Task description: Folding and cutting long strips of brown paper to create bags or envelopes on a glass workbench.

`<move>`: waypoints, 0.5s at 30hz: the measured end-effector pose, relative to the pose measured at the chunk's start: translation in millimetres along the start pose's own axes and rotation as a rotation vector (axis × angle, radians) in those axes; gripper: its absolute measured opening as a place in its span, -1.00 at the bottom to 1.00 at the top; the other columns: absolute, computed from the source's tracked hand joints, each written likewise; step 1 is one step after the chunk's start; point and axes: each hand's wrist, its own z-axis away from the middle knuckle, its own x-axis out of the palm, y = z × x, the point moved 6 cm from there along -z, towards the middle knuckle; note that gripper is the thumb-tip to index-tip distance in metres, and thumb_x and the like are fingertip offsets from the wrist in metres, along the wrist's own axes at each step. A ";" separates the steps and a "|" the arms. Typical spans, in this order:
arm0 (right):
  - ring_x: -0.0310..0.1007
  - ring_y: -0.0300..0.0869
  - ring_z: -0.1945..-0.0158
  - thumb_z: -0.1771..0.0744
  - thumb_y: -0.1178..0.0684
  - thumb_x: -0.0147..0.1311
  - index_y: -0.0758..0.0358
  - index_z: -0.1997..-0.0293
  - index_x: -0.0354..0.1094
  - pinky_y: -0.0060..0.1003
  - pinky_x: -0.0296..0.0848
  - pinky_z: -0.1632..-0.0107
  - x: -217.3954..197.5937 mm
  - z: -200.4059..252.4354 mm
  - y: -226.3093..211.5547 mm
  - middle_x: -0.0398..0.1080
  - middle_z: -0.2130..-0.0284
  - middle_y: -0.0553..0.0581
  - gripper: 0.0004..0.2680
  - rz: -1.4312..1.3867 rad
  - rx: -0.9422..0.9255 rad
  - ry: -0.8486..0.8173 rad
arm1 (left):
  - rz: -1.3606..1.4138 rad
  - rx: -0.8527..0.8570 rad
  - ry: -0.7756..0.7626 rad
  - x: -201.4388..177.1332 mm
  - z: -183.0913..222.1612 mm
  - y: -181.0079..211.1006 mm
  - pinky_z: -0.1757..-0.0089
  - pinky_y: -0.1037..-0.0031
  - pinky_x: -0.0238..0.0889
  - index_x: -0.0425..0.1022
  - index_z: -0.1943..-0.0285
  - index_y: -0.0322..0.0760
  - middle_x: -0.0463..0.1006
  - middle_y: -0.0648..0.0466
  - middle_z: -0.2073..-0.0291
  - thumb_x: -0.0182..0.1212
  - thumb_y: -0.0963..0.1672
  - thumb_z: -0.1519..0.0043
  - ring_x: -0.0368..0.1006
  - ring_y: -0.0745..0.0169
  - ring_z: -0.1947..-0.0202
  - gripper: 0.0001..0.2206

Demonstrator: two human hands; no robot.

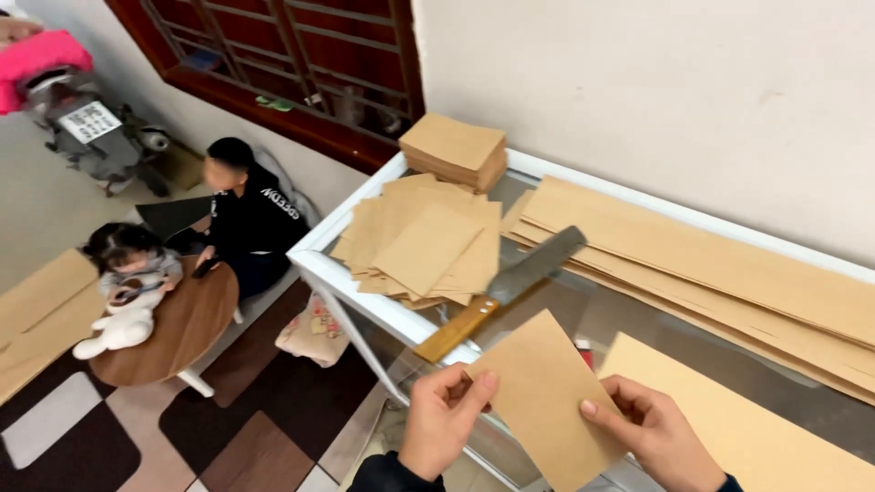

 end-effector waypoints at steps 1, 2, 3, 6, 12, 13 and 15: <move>0.63 -0.07 0.26 -0.36 0.13 0.43 0.55 0.14 0.77 -0.20 0.50 0.18 8.3 -5.7 4.4 0.75 0.31 0.28 -0.82 -0.002 0.026 0.002 | -0.007 -0.001 -0.032 -7.9 -1.0 6.2 0.32 0.49 0.49 0.65 0.35 -0.34 0.57 0.16 0.53 0.49 -0.08 -0.38 0.50 0.43 0.45 -0.72; 0.63 -0.06 0.26 -0.35 0.15 0.44 0.57 0.12 0.80 -0.19 0.52 0.16 15.0 -10.1 9.6 0.77 0.31 0.30 -0.82 -0.003 0.053 0.006 | -0.011 -0.003 -0.064 -14.3 -1.1 11.1 0.32 0.53 0.41 0.66 0.31 -0.33 0.55 0.18 0.49 0.47 -0.09 -0.40 0.44 0.48 0.42 -0.74; 0.63 -0.06 0.26 -0.35 0.15 0.44 0.57 0.12 0.80 -0.19 0.52 0.16 21.5 -15.9 13.4 0.77 0.31 0.30 -0.82 -0.001 0.056 -0.002 | -0.012 -0.006 -0.056 -23.1 -5.2 13.3 0.32 0.53 0.41 0.66 0.31 -0.33 0.55 0.18 0.49 0.47 -0.09 -0.40 0.44 0.48 0.42 -0.74; 0.59 -0.07 0.24 -0.36 0.15 0.45 0.56 0.21 0.74 -0.18 0.48 0.14 37.0 -23.6 16.0 0.69 0.33 0.27 -0.84 -0.016 0.041 -0.015 | -0.014 -0.051 -0.020 -42.2 -14.9 16.0 0.29 0.42 0.73 0.79 0.10 -0.41 0.72 0.08 0.40 0.44 -0.07 -0.37 0.62 0.36 0.36 -0.76; 0.78 0.44 -0.05 -0.30 0.25 0.32 0.77 -0.29 0.63 0.26 0.70 -0.16 67.2 -21.9 24.2 0.80 -0.10 0.71 -0.59 -0.283 0.465 -0.100 | -0.037 -0.045 -0.071 -41.4 -30.8 22.0 0.32 0.49 0.61 0.85 0.11 -0.42 0.78 0.06 0.40 0.48 -0.06 -0.35 0.62 0.33 0.44 -0.74; 0.79 0.37 -0.01 -0.31 0.25 0.34 0.81 -0.23 0.68 0.18 0.73 -0.12 69.3 -21.9 24.9 0.82 -0.07 0.67 -0.62 -0.251 0.467 -0.143 | -0.044 -0.040 -0.079 -40.7 -31.9 22.9 0.31 0.50 0.57 0.84 0.12 -0.41 0.77 0.08 0.41 0.47 -0.07 -0.36 0.61 0.37 0.42 -0.75; 0.80 0.30 0.02 -0.32 0.26 0.36 0.85 -0.18 0.73 0.09 0.76 -0.08 62.1 -21.9 24.2 0.84 -0.03 0.64 -0.65 -0.215 0.467 -0.180 | -0.045 -0.033 -0.090 -33.0 -36.4 23.8 0.29 0.52 0.53 0.82 0.13 -0.40 0.75 0.10 0.41 0.46 -0.07 -0.37 0.60 0.40 0.39 -0.76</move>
